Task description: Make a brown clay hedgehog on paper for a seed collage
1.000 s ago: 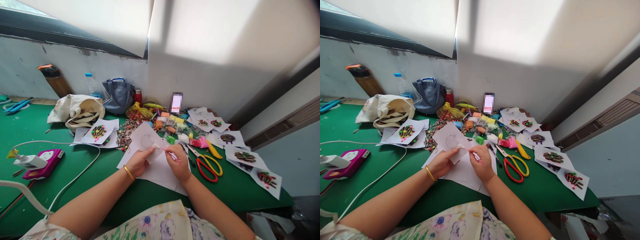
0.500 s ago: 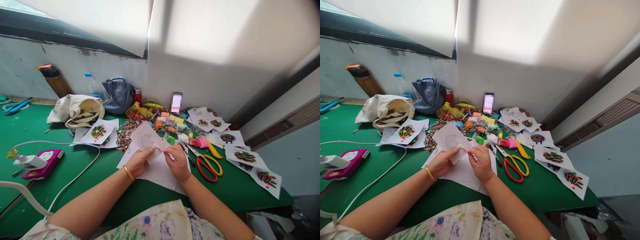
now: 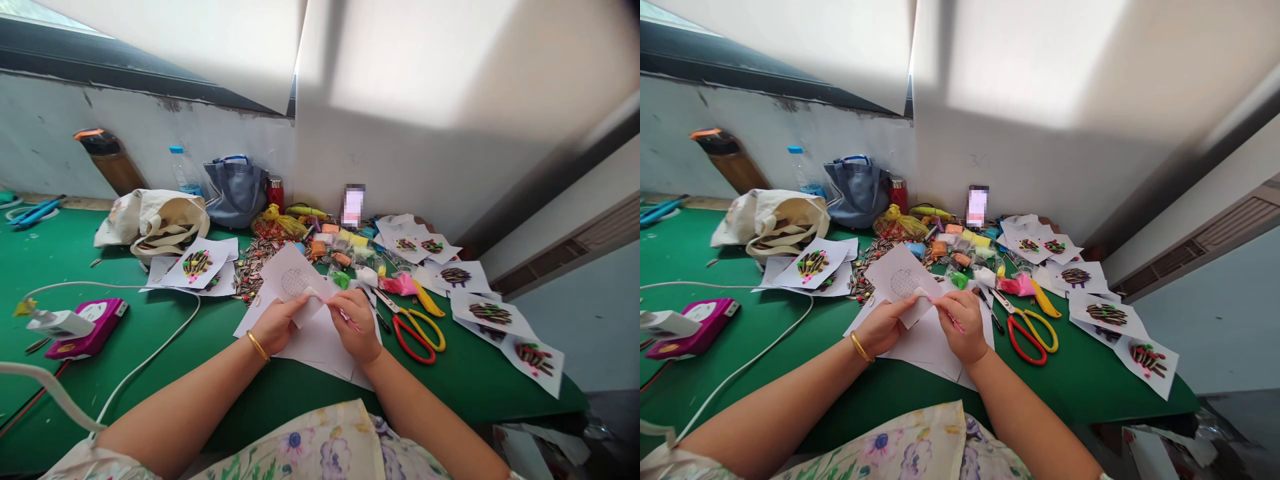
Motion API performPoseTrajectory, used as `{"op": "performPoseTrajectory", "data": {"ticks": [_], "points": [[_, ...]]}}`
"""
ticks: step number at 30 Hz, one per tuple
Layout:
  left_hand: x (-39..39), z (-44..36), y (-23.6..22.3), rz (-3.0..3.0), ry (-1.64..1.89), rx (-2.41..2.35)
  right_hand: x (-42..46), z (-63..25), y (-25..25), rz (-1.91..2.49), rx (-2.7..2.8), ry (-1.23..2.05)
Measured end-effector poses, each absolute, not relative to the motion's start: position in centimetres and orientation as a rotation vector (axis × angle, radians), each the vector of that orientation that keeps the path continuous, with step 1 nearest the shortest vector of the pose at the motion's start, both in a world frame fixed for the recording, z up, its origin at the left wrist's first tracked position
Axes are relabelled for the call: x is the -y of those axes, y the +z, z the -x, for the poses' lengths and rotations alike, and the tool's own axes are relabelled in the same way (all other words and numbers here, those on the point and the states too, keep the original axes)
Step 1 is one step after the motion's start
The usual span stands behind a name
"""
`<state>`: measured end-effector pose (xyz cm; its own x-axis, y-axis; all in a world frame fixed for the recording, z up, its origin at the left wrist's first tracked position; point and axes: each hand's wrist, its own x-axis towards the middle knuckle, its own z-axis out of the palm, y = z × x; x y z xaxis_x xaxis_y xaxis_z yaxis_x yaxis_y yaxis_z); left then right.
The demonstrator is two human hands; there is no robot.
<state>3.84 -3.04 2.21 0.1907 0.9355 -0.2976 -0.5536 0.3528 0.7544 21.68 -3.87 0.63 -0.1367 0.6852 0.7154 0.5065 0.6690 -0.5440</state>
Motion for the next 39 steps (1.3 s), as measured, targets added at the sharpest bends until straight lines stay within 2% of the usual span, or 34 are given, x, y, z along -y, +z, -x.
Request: {"op": "performPoseTrajectory", "data": {"ticks": [39], "points": [[3.05, -3.91, 2.18, -0.541, 1.122, -0.831, 4.0, -21.61, 0.32, 1.013, 1.819, 0.111]]}}
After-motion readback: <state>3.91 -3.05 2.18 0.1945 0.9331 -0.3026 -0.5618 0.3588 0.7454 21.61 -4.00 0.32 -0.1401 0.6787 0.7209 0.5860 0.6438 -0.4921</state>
